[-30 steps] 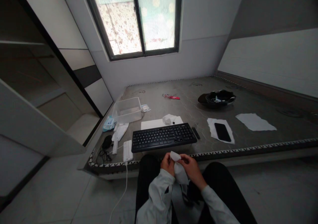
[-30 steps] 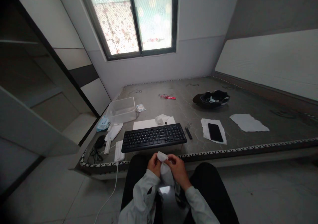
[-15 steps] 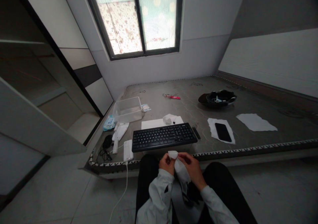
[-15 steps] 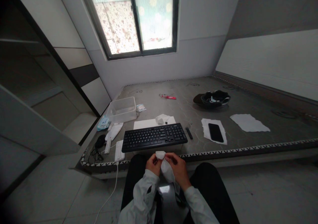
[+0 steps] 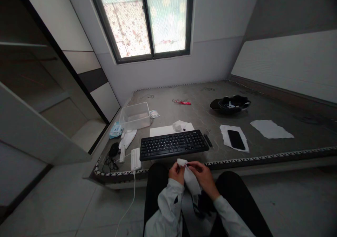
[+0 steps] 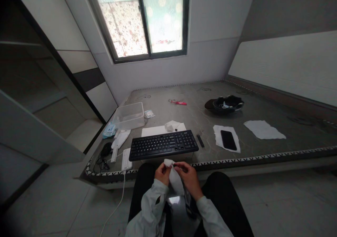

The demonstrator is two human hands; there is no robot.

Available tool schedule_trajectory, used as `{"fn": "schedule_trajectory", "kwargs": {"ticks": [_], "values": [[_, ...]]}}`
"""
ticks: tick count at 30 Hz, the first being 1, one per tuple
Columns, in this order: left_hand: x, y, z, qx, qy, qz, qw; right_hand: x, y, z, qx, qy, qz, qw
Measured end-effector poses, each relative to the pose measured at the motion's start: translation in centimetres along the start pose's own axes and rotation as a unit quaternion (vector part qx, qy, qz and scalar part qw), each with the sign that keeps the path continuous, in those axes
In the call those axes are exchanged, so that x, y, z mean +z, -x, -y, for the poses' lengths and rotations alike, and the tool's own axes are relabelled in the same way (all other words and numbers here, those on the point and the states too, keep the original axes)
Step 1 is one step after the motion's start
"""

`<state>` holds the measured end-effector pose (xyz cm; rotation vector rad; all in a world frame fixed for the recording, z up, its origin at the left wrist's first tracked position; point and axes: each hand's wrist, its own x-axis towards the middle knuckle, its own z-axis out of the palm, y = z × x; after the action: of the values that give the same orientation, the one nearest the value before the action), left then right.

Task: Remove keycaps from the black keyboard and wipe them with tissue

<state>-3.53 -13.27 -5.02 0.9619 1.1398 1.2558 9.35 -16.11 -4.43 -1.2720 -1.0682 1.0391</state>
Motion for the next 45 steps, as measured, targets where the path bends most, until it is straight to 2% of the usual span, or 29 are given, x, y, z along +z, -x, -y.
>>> {"fn": "schedule_trajectory", "kwargs": {"ticks": [3, 7, 11, 17, 22, 24, 27, 33, 36, 41, 45], "values": [[-0.1, -0.1, 0.3, 0.0, 0.004, 0.006, 1.0, 0.1, -0.2, -0.4, 0.023, -0.055, -0.021, 0.998], [0.0, 0.1, 1.3, 0.009, -0.027, 0.059, 0.998, -0.1, -0.3, -0.8, 0.048, -0.088, -0.022, 0.995], [0.2, 0.4, 2.2, -0.002, -0.062, 0.102, 0.993, -0.3, -0.4, -0.9, 0.031, -0.085, -0.026, 0.996], [-0.2, 0.5, 1.7, 0.004, -0.162, 0.082, 0.983, -0.5, -0.5, -0.9, 0.042, -0.071, -0.025, 0.996], [-0.4, 0.6, 0.8, 0.007, -0.235, 0.046, 0.971, -1.5, -0.7, -1.0, 0.013, -0.048, -0.114, 0.992], [-0.5, 0.8, 0.4, 0.004, -0.27, 0.037, 0.962, -2.2, -1.0, -1.1, 0.012, -0.044, -0.124, 0.991], [-0.5, 1.1, -0.2, 0.005, -0.293, 0.047, 0.955, -3.5, -1.6, -1.5, 0.021, -0.015, -0.102, 0.994], [-0.4, 1.6, -0.8, -0.008, -0.285, 0.054, 0.957, -5.4, -4.0, -1.1, 0.003, 0.13, -0.05, 0.99], [-0.5, 1.8, -0.9, -0.012, -0.28, 0.054, 0.958, -5.7, -6.1, 0.2, -0.01, 0.184, -0.027, 0.983], [-0.7, 1.9, -1.0, -0.015, -0.275, 0.046, 0.96, -5.5, -10.2, 2.0, -0.071, 0.316, 0.03, 0.946], [-1.0, 1.8, -1.0, -0.013, -0.273, 0.041, 0.961, -5.4, -12.2, 2.2, -0.068, 0.341, 0.049, 0.936]]}}
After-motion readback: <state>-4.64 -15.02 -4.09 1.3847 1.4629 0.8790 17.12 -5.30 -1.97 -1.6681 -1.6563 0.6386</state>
